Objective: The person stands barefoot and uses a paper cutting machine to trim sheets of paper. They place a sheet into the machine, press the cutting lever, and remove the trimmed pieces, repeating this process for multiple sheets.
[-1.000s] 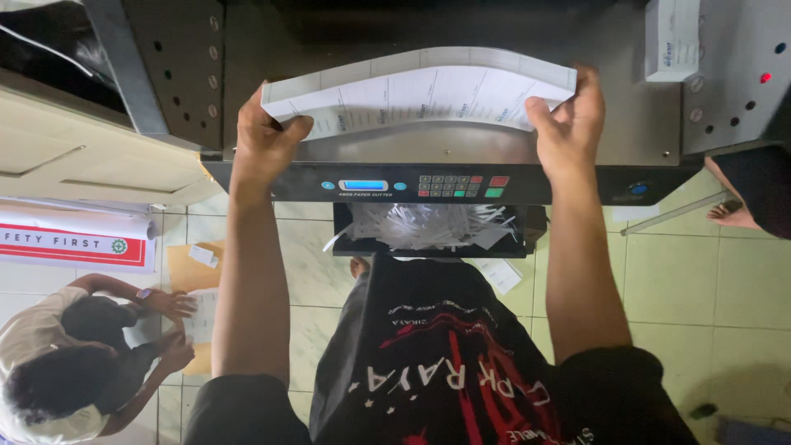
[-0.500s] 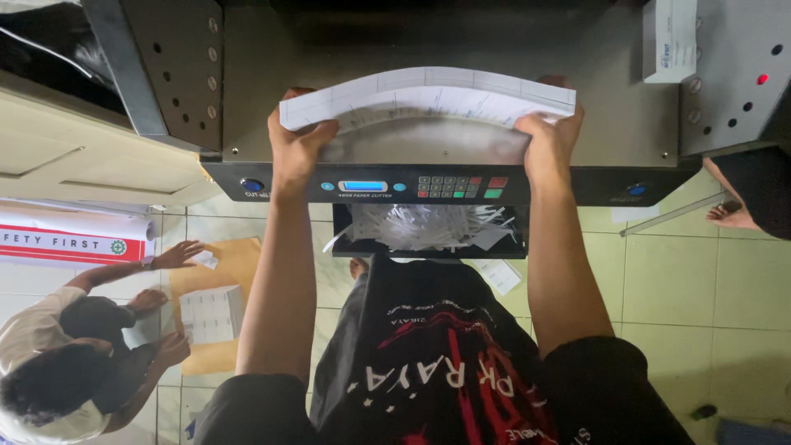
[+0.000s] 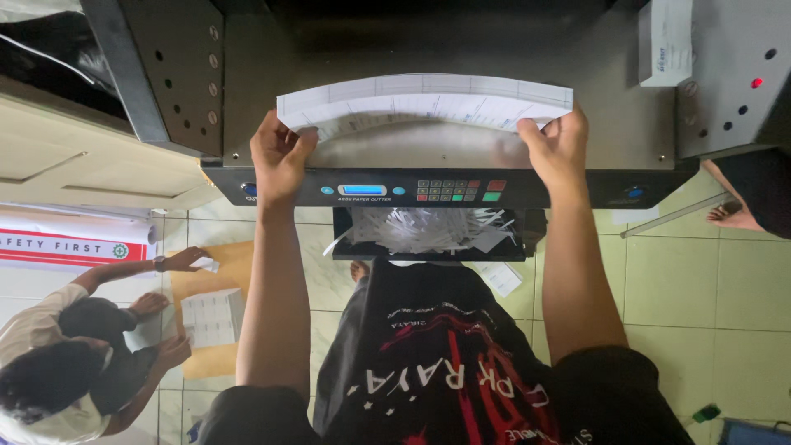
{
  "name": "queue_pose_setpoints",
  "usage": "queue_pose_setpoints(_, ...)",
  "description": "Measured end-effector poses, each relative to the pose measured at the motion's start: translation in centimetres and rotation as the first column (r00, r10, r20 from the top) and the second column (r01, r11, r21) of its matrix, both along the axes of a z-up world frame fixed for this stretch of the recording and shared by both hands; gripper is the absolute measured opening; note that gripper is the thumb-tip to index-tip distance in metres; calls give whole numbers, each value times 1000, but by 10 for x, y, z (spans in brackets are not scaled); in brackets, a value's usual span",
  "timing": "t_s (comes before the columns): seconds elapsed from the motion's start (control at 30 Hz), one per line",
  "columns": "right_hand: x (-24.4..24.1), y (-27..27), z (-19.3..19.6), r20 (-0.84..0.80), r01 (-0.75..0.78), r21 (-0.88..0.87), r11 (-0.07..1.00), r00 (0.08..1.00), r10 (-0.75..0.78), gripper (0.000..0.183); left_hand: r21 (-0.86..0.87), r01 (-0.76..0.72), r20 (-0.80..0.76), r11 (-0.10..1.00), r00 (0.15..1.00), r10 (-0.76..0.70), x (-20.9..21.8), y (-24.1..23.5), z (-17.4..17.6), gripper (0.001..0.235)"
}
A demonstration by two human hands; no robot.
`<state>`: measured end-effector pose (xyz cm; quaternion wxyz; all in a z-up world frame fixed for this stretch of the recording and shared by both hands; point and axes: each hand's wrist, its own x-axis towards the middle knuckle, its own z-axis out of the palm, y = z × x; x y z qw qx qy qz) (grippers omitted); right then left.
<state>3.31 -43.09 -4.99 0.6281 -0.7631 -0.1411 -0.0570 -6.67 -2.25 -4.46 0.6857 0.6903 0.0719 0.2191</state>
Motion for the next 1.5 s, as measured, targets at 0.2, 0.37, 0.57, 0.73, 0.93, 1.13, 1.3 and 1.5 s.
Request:
queue_pose_setpoints(0.2, 3, -12, -10, 18, -39, -149, 988, 999, 42, 57, 190, -37, -36, 981, 998, 44, -8, 10, -18, 6)
queue_pose_setpoints(0.37, -4, -9, 5, 71, -23, -246, 969, 997, 42, 43, 348, -122, -17, 930, 991, 136, -10, 7, -25, 34)
queue_pose_setpoints(0.57, -17, -41, 6, 223, 57, -380, 923, 974, 32, 27, 516, -75, 110, 853, 994, 21, 21, 12, 19, 31)
queue_pose_setpoints(0.73, -100, -32, 88, -525, 124, -369, 921, 790, -317, 43, 652, 396, -379, 646, 909, -175, 135, -16, 37, 35)
queue_pose_setpoints(0.93, -194, -55, 24, -485, 103, -524, 846, 780, -396, 33, 517, 761, -762, 392, 618, -193, 223, -136, 62, 34)
queue_pose_setpoints(1.13, -185, -30, -5, 2, 212, -636, 742, 962, -273, 36, 747, 407, -234, 526, 901, -365, 207, -149, 33, 76)
queue_pose_setpoints(1.3, -118, 60, 70, -247, 123, -698, 706, 883, -398, 28, 734, 168, 113, 658, 925, -363, 112, -135, 56, 55)
queue_pose_setpoints(1.5, -65, 105, 79, -815, 724, 398, 563, 561, -145, 48, 574, 128, 83, 809, 974, -213, 22, -139, 50, 37)
